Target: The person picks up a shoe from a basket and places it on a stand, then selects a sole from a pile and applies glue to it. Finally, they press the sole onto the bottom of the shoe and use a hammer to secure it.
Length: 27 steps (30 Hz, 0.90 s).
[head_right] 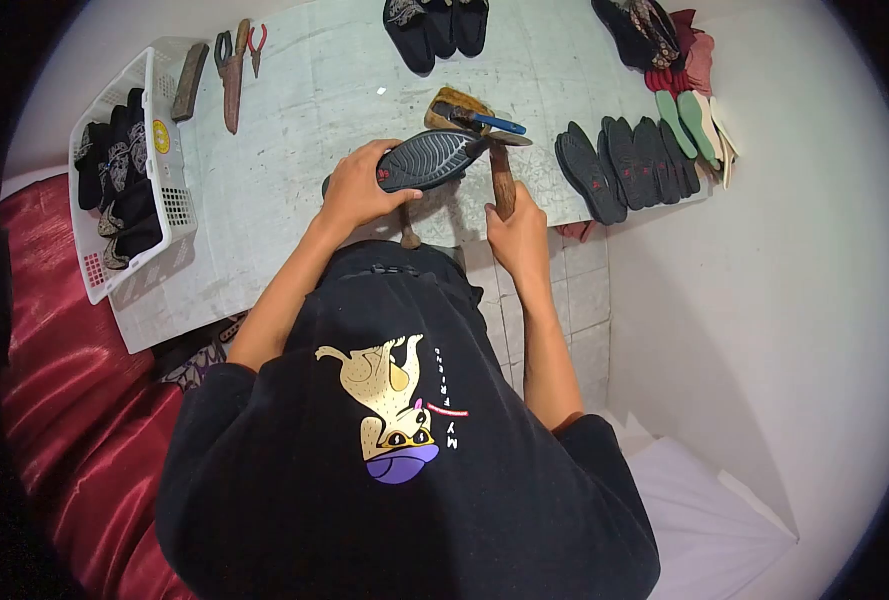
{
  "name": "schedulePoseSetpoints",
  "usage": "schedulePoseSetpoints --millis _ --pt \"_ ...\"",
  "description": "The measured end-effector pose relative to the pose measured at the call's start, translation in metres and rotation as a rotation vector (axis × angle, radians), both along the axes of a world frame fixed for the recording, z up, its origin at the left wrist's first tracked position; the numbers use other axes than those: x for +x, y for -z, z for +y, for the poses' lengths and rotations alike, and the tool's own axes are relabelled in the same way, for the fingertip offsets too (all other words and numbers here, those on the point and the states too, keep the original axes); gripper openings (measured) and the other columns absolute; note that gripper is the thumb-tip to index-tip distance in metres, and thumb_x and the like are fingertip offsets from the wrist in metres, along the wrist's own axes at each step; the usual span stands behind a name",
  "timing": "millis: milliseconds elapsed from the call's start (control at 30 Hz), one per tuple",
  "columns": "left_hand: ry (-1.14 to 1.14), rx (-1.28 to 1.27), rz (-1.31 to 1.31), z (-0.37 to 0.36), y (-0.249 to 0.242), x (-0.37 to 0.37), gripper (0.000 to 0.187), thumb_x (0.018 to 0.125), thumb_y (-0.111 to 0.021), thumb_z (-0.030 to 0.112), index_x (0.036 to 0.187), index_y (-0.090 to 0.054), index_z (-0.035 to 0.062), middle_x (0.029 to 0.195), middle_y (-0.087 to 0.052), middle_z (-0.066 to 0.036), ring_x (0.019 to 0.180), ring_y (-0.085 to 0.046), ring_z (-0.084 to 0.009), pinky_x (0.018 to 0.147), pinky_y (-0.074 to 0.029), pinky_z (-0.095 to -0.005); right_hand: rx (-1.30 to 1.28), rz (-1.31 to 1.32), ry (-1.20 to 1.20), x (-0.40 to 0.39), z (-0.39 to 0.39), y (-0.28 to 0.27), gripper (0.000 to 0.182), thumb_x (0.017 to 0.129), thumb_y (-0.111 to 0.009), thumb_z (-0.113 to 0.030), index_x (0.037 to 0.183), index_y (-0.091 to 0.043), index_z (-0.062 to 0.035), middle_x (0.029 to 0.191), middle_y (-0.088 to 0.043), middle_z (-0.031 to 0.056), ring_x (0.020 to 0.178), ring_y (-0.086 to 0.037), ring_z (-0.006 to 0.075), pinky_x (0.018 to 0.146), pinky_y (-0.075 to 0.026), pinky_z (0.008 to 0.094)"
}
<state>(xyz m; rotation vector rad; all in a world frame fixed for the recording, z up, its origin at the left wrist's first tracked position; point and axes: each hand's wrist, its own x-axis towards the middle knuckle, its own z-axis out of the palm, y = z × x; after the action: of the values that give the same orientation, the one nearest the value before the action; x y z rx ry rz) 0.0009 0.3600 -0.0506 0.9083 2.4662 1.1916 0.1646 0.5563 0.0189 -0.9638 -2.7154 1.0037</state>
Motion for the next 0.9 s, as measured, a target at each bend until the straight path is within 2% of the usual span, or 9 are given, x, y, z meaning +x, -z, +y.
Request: schedulePoseSetpoints --millis 67,100,167,367,500,633,800,900 --pt "-0.013 0.021 0.046 -0.002 0.000 0.001 0.081 0.064 -0.093 0.044 0.129 -0.068 0.0034 0.125 -0.072 -0.015 0.115 -0.068 -0.0337 0.101 -0.050 -0.0460 -0.058 0.079 0.029 0.005 -0.002 0.001 0.022 0.087 -0.075 -0.011 0.097 -0.059 0.0022 0.078 -0.066 0.0240 0.073 -0.066 0.0408 0.069 -0.051 0.0449" --pt "-0.008 0.005 -0.015 -0.002 -0.004 0.001 0.082 0.064 -0.093 0.044 0.130 -0.068 0.0025 0.127 -0.072 -0.015 0.116 -0.068 -0.0340 0.103 -0.050 -0.0462 -0.056 0.083 0.020 0.005 -0.002 0.003 0.022 0.087 -0.075 -0.011 0.097 -0.059 0.0022 0.078 -0.066 0.0240 0.073 -0.066 0.0408 0.069 -0.051 0.0449" --pt "-0.003 -0.009 -0.076 -0.002 -0.004 0.000 0.083 0.064 -0.093 0.045 0.131 -0.068 0.0017 0.128 -0.072 -0.016 0.117 -0.068 -0.0343 0.104 -0.049 -0.0465 -0.063 0.120 0.086 0.007 -0.002 0.008 0.025 0.088 -0.078 -0.014 0.095 -0.060 0.0023 0.074 -0.063 0.0199 0.068 -0.061 0.0326 0.068 -0.050 0.0407" --pt "-0.014 0.017 0.073 -0.001 0.002 0.004 0.087 0.063 -0.093 0.046 0.133 -0.069 0.0014 0.133 -0.071 -0.016 0.120 -0.067 -0.0346 0.107 -0.048 -0.0464 -0.052 0.071 0.102 0.006 -0.006 0.005 0.025 0.088 -0.078 -0.014 0.095 -0.061 0.0022 0.074 -0.062 0.0192 0.066 -0.057 0.0296 0.067 -0.049 0.0406" --pt "-0.015 -0.008 0.077 0.001 -0.001 0.004 0.088 0.065 -0.092 0.049 0.136 -0.067 0.0026 0.136 -0.070 -0.015 0.125 -0.065 -0.0319 0.113 -0.042 -0.0456 -0.032 0.152 0.080 0.001 -0.006 0.004 0.025 0.088 -0.078 -0.014 0.095 -0.061 0.0021 0.073 -0.062 0.0195 0.065 -0.057 0.0294 0.066 -0.049 0.0406" --pt "0.003 -0.042 0.079 0.004 -0.001 0.004 0.090 0.067 -0.091 0.051 0.139 -0.065 0.0041 0.138 -0.068 -0.014 0.129 -0.063 -0.0300 0.117 -0.036 -0.0474 -0.033 0.139 0.077 -0.005 -0.004 -0.006 0.025 0.088 -0.078 -0.014 0.095 -0.060 0.0020 0.073 -0.061 0.0208 0.064 -0.056 0.0326 0.066 -0.049 0.0418" --pt "-0.001 -0.017 0.114 0.007 0.004 0.003 0.089 0.066 -0.090 0.052 0.137 -0.066 0.0049 0.136 -0.070 -0.014 0.126 -0.064 -0.0330 0.114 -0.040 -0.0469 -0.015 0.165 0.058 -0.006 -0.003 -0.001 0.025 0.087 -0.078 -0.012 0.095 -0.058 0.0021 0.073 -0.061 0.0228 0.064 -0.055 0.0383 0.065 -0.049 0.0433" --pt "0.009 -0.020 0.090 0.007 0.002 0.003 0.088 0.067 -0.090 0.051 0.138 -0.065 0.0027 0.136 -0.069 -0.015 0.126 -0.064 -0.0323 0.114 -0.039 -0.0476 0.006 0.172 0.064 -0.006 -0.007 -0.002 0.025 0.088 -0.077 -0.012 0.095 -0.057 0.0022 0.075 -0.063 0.0251 0.067 -0.062 0.0431 0.065 -0.049 0.0446"
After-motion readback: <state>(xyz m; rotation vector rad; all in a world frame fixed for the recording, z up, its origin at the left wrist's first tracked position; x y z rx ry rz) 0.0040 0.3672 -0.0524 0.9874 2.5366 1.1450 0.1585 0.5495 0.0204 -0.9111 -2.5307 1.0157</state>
